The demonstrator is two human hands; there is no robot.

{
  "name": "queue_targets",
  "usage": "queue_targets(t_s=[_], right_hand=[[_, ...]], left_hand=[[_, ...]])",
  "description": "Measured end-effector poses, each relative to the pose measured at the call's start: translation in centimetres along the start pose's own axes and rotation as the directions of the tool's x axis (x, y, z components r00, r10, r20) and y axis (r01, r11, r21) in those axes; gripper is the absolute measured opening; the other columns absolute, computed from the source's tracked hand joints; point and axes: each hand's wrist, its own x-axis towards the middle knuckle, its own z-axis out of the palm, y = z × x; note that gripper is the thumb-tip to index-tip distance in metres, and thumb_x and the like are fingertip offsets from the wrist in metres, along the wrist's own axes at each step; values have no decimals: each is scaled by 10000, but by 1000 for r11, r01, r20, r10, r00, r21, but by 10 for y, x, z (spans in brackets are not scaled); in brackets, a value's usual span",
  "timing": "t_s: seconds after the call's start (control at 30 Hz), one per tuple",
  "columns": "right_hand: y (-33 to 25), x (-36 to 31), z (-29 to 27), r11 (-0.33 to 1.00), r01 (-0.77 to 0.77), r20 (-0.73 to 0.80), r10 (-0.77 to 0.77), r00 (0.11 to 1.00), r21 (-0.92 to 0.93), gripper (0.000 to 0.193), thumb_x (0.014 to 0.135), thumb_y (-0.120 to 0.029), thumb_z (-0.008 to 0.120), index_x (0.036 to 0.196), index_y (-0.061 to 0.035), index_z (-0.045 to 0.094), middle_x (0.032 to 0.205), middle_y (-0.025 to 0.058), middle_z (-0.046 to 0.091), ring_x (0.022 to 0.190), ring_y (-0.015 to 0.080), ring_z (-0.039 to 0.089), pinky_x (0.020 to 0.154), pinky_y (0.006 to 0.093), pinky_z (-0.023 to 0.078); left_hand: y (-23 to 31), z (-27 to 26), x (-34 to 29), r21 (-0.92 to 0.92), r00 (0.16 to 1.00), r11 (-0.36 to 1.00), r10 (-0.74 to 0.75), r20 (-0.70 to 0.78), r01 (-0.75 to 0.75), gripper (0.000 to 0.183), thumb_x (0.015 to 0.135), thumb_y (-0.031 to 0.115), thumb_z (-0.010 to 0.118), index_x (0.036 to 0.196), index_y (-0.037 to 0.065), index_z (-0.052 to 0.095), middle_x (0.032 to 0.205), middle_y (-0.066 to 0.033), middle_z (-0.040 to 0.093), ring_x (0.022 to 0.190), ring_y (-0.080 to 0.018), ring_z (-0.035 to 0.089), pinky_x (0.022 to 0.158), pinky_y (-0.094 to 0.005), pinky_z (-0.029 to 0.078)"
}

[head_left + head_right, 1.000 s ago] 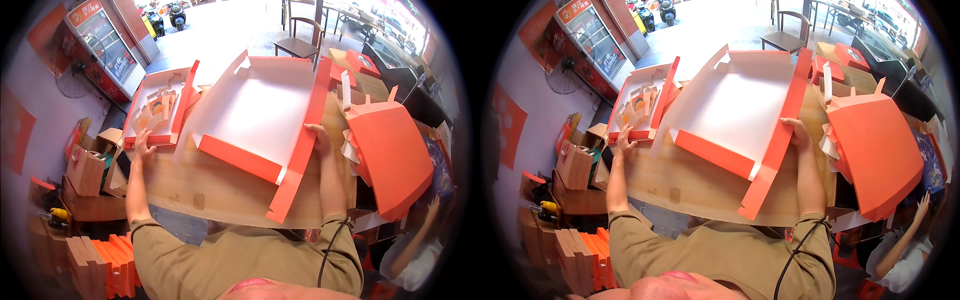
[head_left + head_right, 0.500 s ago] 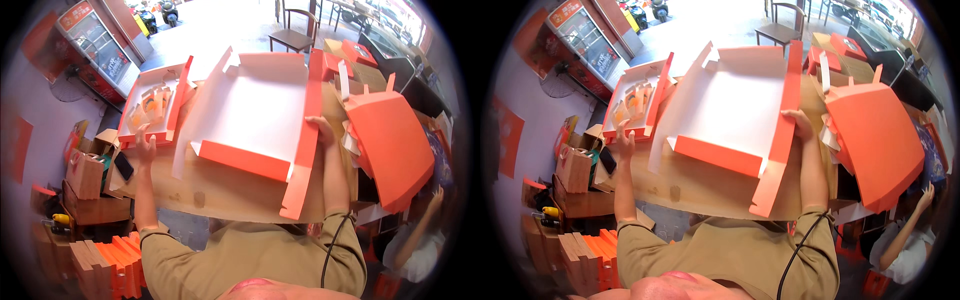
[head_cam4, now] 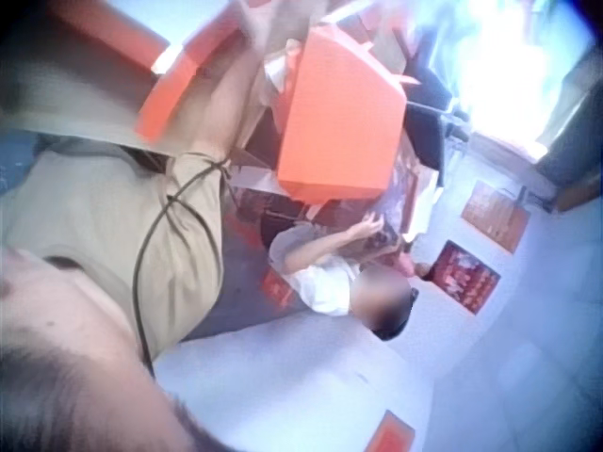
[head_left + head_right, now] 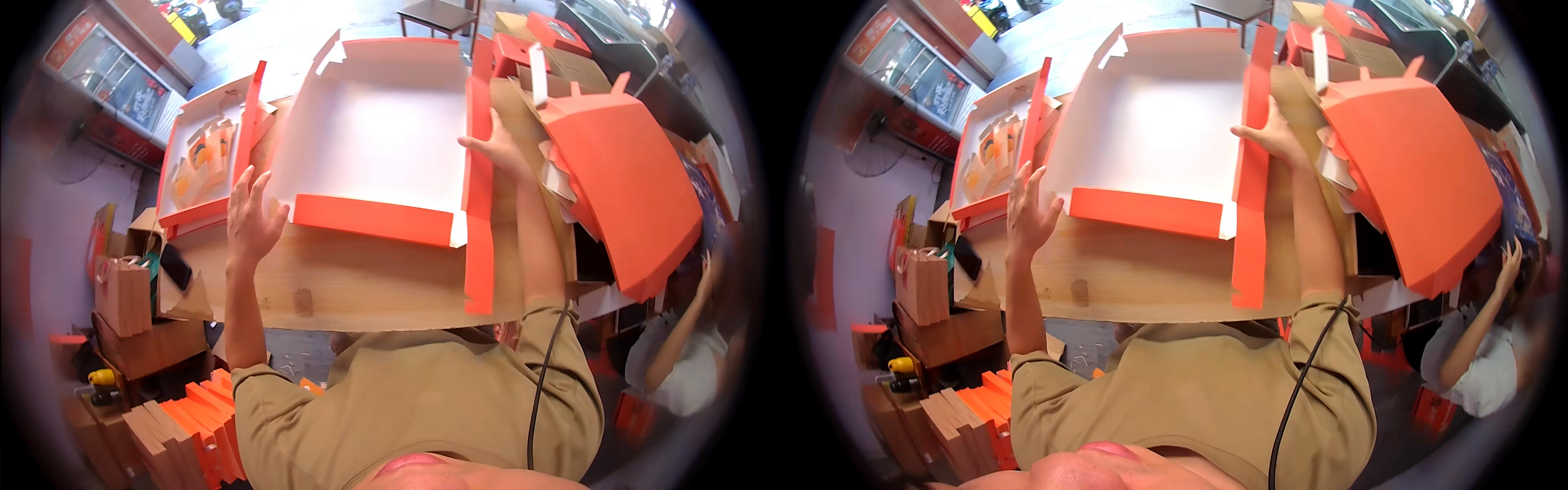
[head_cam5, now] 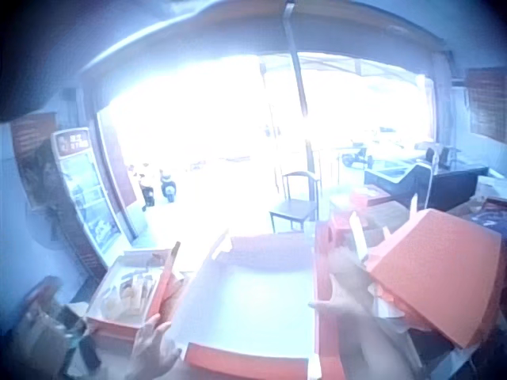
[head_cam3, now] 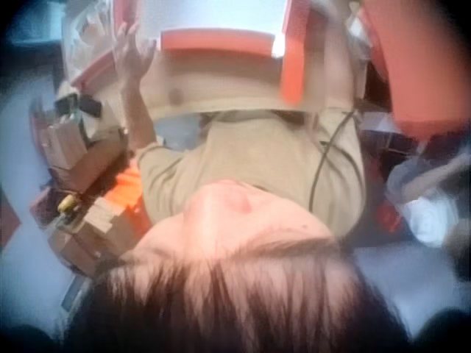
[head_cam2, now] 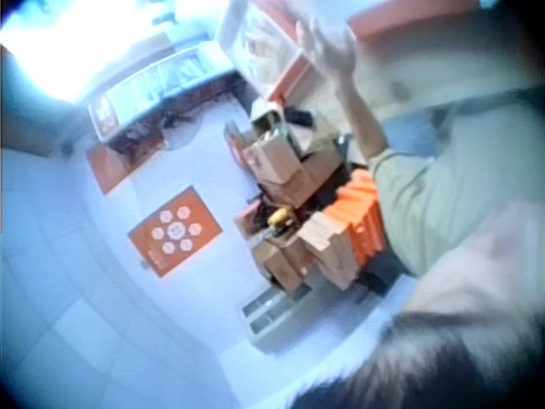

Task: The person folds orange cardboard boxes on a wooden table. They insert a white cardboard divider into an assembled box and then place several small, square packages into the compartments by hand.

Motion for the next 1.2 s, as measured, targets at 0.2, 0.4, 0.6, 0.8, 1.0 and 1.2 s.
queue_targets(t_s=[0.2,0.4,0.6,0.8,1.0,1.2], right_hand=[[-20,-5,1,985,-45,132,68,989,-167,1263,761,-684,808,1664,-21,227,1652,313,329,1550,416,343,1268,474,309],[-25,-8,-8,977,-80,170,115,979,-199,1220,781,-594,799,1667,-13,196,1619,319,381,1523,415,389,1245,460,359],[-42,-14,-14,940,-101,199,172,965,-327,1286,778,-588,799,1677,11,101,1486,314,542,1335,382,598,1095,451,518],[-73,-30,-10,879,-59,322,235,917,-473,1342,772,-761,716,1676,16,99,1308,270,674,1133,344,715,967,405,585],[-76,-32,-10,868,-91,296,263,918,-489,1310,797,-863,624,1663,19,190,1229,227,716,1089,304,734,950,429,577],[-65,-24,-3,889,-102,206,213,955,-446,1161,881,-834,549,1647,-7,270,1409,264,637,1308,371,630,1098,453,488]], left_hand=[[64,-16,-13,-267,911,950,246,331,-159,570,824,167,806,1359,86,628,1457,-183,568,1333,-402,540,1146,-528,423],[121,-13,-42,-417,846,884,381,374,-213,583,815,169,811,1363,80,633,1459,-186,562,1372,-383,517,1164,-529,409],[164,13,-67,-420,909,892,306,284,-169,710,767,158,853,1427,109,598,1542,-199,487,1431,-405,470,1189,-554,389],[204,29,-67,-406,865,862,428,263,-303,687,855,78,742,1504,150,530,1567,-225,449,1467,-410,432,1218,-577,334],[200,19,-43,-448,873,864,386,299,-229,701,851,125,744,1515,160,522,1579,-232,446,1482,-409,419,1225,-581,313],[201,17,-47,-510,822,827,450,349,-236,791,730,200,836,1471,153,563,1544,-217,486,1442,-411,463,1207,-579,350]])
